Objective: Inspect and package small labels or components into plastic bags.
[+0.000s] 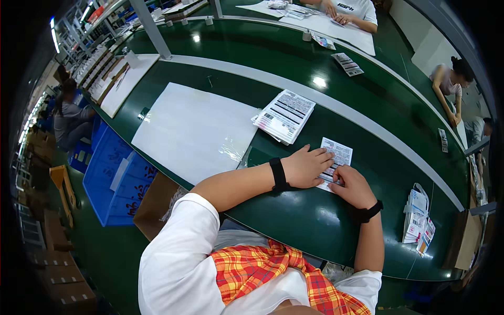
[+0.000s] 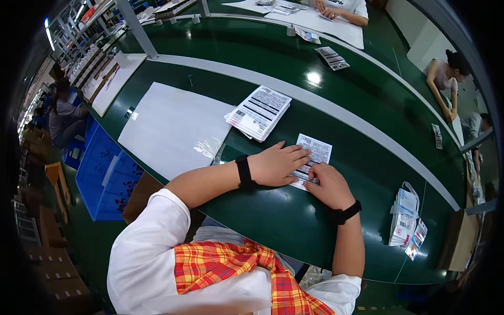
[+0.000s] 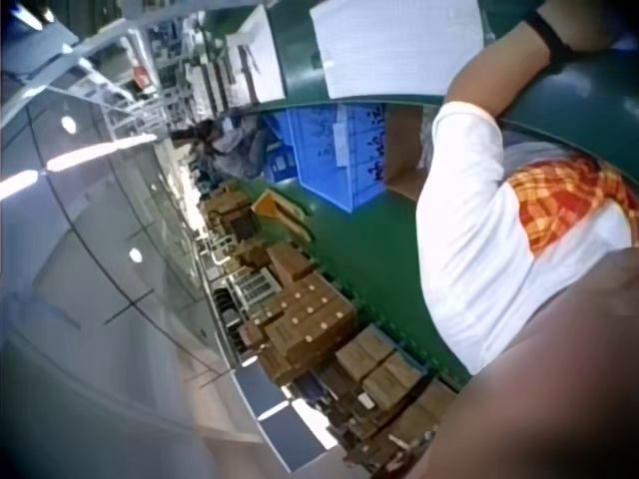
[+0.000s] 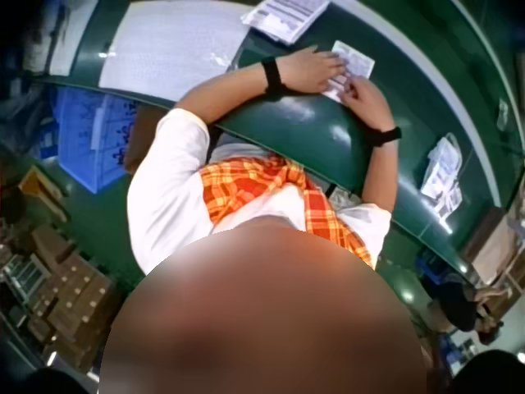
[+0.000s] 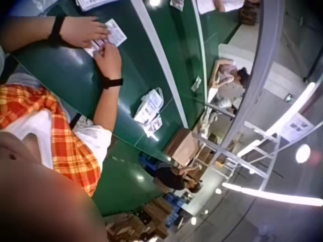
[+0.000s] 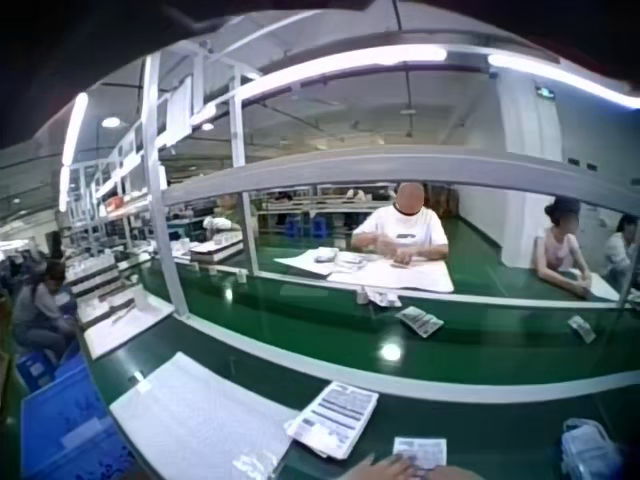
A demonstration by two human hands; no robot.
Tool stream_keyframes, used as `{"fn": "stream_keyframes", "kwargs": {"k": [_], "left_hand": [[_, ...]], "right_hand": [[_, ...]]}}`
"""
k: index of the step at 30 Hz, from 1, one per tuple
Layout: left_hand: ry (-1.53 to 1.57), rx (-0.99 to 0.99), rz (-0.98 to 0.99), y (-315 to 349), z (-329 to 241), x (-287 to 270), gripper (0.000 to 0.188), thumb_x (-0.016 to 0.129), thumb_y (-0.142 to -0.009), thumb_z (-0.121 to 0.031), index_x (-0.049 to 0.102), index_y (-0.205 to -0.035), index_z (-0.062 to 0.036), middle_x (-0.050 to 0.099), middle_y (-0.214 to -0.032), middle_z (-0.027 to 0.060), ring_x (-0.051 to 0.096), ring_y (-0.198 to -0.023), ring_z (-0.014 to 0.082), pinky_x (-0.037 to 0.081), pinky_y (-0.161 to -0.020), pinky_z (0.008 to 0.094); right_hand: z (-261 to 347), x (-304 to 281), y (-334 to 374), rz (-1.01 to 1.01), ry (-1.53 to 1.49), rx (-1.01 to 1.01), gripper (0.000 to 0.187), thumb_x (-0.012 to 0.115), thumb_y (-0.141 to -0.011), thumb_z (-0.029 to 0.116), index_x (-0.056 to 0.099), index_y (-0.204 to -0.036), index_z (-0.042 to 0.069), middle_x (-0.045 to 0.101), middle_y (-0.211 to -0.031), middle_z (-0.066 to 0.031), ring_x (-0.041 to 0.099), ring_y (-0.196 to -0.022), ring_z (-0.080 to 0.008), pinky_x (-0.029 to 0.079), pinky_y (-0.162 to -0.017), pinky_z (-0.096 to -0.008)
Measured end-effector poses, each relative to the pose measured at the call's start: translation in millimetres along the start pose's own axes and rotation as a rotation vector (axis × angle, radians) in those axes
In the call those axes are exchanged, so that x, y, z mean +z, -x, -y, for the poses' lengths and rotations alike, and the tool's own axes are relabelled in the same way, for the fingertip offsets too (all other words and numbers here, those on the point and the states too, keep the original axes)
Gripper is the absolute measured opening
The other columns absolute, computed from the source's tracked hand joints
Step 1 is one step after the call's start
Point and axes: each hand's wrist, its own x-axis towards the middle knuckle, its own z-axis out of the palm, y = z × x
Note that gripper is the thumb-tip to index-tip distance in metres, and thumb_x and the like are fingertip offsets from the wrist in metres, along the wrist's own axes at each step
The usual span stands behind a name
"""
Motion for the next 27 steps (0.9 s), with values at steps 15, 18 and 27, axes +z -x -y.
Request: {"fn": "stream_keyframes", "kwargs": {"k": [15, 18, 27], "left_hand": [[0.012, 0.021, -0.026, -0.8, 0.0, 3.1, 0.065, 0.06, -0.094, -0.036, 0.039, -0.148, -0.0052, 0.037, -0.155, 0.0148, 0.035, -0.144, 0.031, 0.034, -0.111, 0.0536], [0.011, 0.027, -0.016, -2.9, 2.5, 0.8, 0.065, 0.06, -0.094, -0.036, 0.039, -0.148, -0.0052, 0.037, -0.155, 0.0147, 0.035, -0.144, 0.0309, 0.034, -0.11, 0.0528], [0.023, 0.011, -0.026, 2.3, 4.0, -2.6, 0.064, 0.06, -0.094, -0.036, 0.04, -0.147, -0.0053, 0.039, -0.155, 0.0132, 0.036, -0.143, 0.0304, 0.035, -0.109, 0.05]], "right_hand": [[2.8, 0.5, 1.0, -0.015, 0.009, -0.006, 0.024, 0.073, -0.079, 0.02, 0.056, -0.086, 0.005, 0.055, -0.083, -0.0097, 0.054, -0.076, -0.0252, 0.044, -0.067, -0.0363], [1.0, -0.2, 7.2, -0.019, -0.019, 0.008, 0.024, 0.073, -0.079, 0.021, 0.056, -0.086, 0.005, 0.056, -0.083, -0.0101, 0.055, -0.077, -0.0256, 0.045, -0.068, -0.0367], [-5.4, 5.4, -2.9, -0.03, 0.053, -0.07, 0.023, 0.072, -0.081, 0.021, 0.056, -0.085, 0.005, 0.058, -0.084, -0.0123, 0.057, -0.08, -0.0293, 0.046, -0.07, -0.0394]]}}
